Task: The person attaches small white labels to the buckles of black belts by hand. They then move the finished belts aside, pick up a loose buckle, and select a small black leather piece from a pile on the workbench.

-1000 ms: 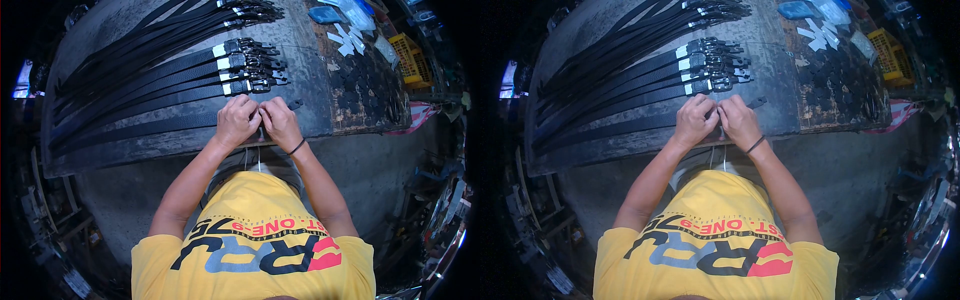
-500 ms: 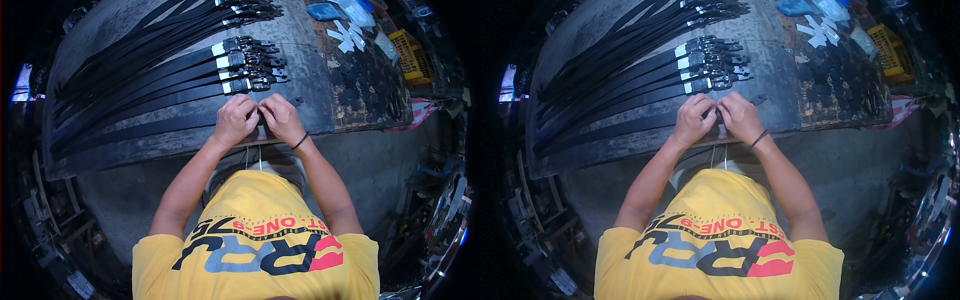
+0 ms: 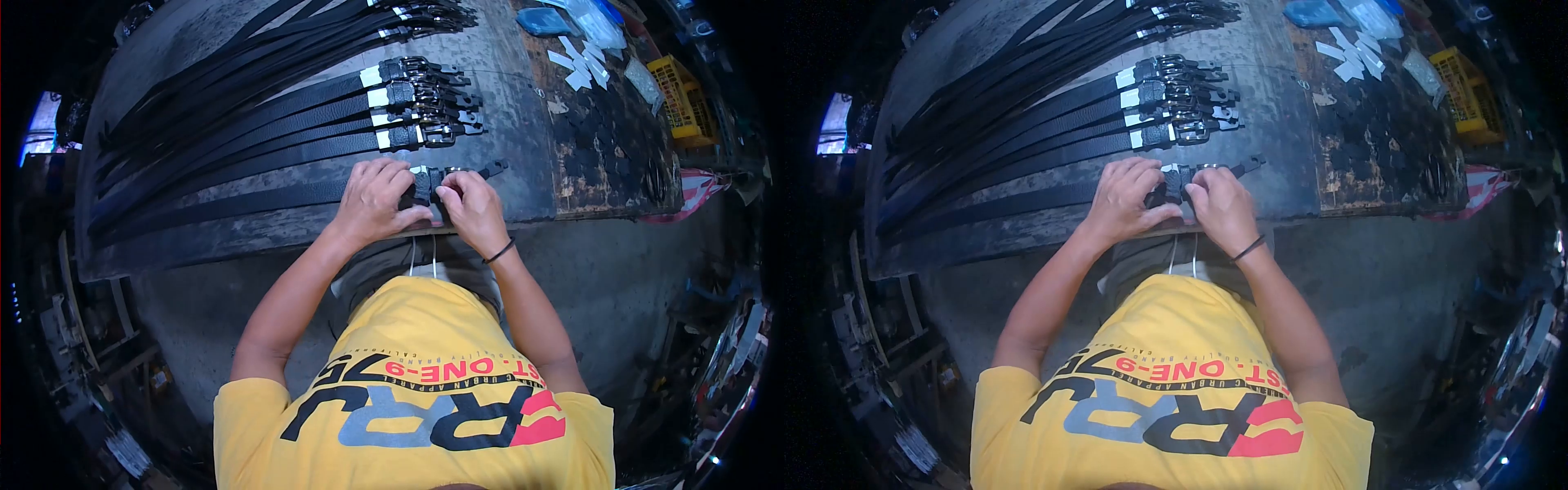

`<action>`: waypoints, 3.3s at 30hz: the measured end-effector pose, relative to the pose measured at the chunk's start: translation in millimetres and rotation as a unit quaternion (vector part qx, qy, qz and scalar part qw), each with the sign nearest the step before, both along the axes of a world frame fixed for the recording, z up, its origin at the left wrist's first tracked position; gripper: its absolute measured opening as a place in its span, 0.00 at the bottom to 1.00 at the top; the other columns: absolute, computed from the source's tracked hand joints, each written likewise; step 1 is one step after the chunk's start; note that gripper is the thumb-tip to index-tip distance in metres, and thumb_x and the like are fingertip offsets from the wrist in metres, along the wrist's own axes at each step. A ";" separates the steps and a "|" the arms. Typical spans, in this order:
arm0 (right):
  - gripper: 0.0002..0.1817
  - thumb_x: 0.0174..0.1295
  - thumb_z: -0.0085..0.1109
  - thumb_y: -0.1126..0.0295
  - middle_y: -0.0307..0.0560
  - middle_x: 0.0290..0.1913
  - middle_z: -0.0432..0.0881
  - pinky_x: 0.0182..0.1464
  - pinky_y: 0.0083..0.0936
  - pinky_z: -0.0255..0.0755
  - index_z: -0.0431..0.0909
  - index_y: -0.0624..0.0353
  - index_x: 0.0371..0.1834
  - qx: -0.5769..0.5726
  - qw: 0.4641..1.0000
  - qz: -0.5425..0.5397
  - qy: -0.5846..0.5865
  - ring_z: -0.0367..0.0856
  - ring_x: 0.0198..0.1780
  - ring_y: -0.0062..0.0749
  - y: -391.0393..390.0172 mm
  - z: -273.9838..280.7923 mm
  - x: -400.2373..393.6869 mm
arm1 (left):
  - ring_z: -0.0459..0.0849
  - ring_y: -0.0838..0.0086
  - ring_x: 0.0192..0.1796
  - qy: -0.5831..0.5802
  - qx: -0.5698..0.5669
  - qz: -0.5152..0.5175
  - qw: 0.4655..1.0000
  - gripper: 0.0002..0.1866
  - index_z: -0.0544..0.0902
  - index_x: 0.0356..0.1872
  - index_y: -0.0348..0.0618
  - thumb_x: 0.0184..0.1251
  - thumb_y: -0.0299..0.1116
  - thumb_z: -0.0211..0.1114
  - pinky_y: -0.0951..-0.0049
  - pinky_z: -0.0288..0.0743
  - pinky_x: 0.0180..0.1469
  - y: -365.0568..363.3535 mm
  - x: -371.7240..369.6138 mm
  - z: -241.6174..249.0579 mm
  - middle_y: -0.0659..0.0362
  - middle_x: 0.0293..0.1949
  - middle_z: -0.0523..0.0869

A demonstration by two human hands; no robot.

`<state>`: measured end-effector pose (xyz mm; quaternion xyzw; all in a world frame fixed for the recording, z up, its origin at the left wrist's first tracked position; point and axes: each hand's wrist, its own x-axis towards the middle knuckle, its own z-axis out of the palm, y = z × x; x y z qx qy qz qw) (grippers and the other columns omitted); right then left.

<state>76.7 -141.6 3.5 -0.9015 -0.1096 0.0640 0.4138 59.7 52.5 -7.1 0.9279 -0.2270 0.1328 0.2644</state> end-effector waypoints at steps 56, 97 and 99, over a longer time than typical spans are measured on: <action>0.12 0.57 0.52 0.65 0.61 0.33 0.82 0.43 0.45 0.73 0.80 0.64 0.30 -0.040 0.999 -0.016 0.011 0.81 0.39 0.59 11.9 0.1 19.6 | 0.81 0.68 0.48 -0.091 0.015 -0.074 0.993 0.09 0.81 0.39 0.47 0.56 0.31 0.62 0.64 0.70 0.47 -2.6 9.9 -13.3 0.62 0.46 0.84; 0.14 0.57 0.61 0.71 0.52 0.38 0.79 0.44 0.40 0.74 0.80 0.56 0.48 -0.019 0.996 0.073 -0.044 0.80 0.42 0.51 -14.2 2.5 14.0 | 0.80 0.56 0.49 0.026 -0.021 -0.052 0.998 0.16 0.80 0.42 0.39 0.49 0.25 0.71 0.62 0.76 0.52 -9.1 11.2 3.1 0.53 0.47 0.82; 0.15 0.56 0.61 0.71 0.52 0.38 0.79 0.44 0.40 0.73 0.80 0.56 0.48 -0.024 0.994 0.099 -0.049 0.79 0.42 0.51 -17.7 1.0 21.9 | 0.80 0.57 0.50 0.041 -0.018 -0.064 0.997 0.16 0.80 0.42 0.39 0.49 0.25 0.70 0.62 0.76 0.52 -6.8 12.1 3.1 0.52 0.47 0.82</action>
